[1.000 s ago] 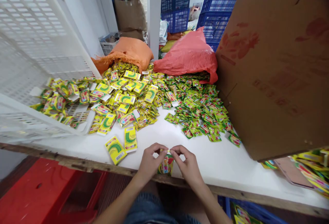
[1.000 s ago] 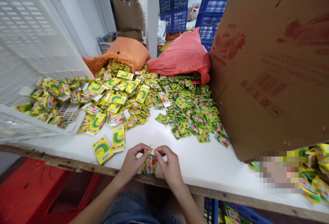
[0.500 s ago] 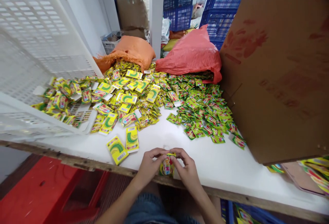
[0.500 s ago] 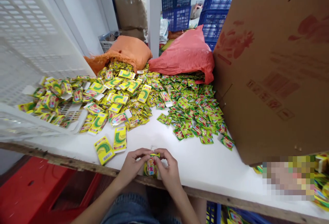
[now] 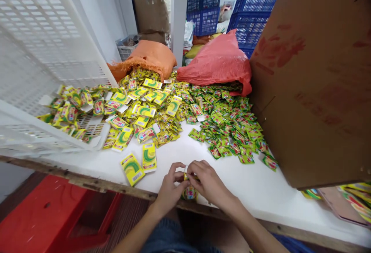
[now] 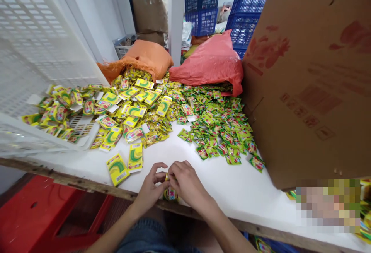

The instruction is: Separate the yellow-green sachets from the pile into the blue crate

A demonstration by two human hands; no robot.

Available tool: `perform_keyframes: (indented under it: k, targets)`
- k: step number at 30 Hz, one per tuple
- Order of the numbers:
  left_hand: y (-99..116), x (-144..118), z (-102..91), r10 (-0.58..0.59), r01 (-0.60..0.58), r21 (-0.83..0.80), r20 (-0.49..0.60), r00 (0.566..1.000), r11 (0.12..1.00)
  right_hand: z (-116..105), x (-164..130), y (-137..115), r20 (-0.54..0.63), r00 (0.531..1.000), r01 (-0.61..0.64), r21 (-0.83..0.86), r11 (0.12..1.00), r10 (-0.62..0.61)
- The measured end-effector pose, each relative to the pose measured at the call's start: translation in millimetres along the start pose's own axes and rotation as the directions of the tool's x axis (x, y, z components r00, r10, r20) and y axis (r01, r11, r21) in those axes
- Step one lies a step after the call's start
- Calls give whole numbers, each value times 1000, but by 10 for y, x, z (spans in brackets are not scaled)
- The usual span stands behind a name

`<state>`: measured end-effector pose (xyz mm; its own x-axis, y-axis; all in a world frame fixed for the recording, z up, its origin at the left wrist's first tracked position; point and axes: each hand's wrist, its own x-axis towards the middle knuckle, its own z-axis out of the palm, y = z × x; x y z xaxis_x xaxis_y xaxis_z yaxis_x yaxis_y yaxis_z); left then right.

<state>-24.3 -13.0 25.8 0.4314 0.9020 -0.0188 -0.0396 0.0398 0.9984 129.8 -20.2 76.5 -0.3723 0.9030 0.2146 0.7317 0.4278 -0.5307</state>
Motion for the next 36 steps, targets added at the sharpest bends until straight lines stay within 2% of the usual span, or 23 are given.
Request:
perform_keyframes:
  k: [3,6,9,11,14,18,21,24,27,29,32,34,36]
  targets:
    - [5,-1,0,-14,14,-41,9,1000,999,-26,-12,26,58,998,33,33,999,-35]
    - [17,-8,2,-21,23,-83,28,999,996,-36,-58,51,55,998,28,181,983,-38]
    - [16,-18,3,-15,19,-81,43,999,997,-15,-79,71,28,999,-26,369,929,17]
    - [8,-25,6,-3,6,-60,52,999,998,5,-61,76,38,997,-74,433,898,64]
    - [-11,-32,9,7,-4,-58,51,999,998,8,-13,55,62,994,-101,358,928,85]
    - [-36,-35,10,3,0,-87,36,999,996,-56,15,-3,98,995,-17,186,982,-2]
    - [-40,-47,7,-2,7,-114,41,999,993,-86,-34,-7,94,995,23,221,975,-45]
    - [-35,-56,-6,9,-3,-135,41,999,991,-17,-173,57,45,999,-9,356,934,-7]
    - [-43,-41,-31,29,-27,-86,20,999,996,175,-376,139,-45,993,-76,467,881,110]
    - [-59,-26,-38,47,-47,0,9,999,999,341,-485,158,-135,962,-139,505,852,237]
    - [-69,-43,-7,70,-69,108,0,998,992,554,-521,116,-257,888,-190,552,812,382]
    - [-53,-83,36,80,-81,134,13,997,988,596,-497,72,-313,862,-170,561,810,398]
    - [-17,-117,50,108,-113,157,45,993,981,507,-541,66,-372,843,-153,527,836,388]
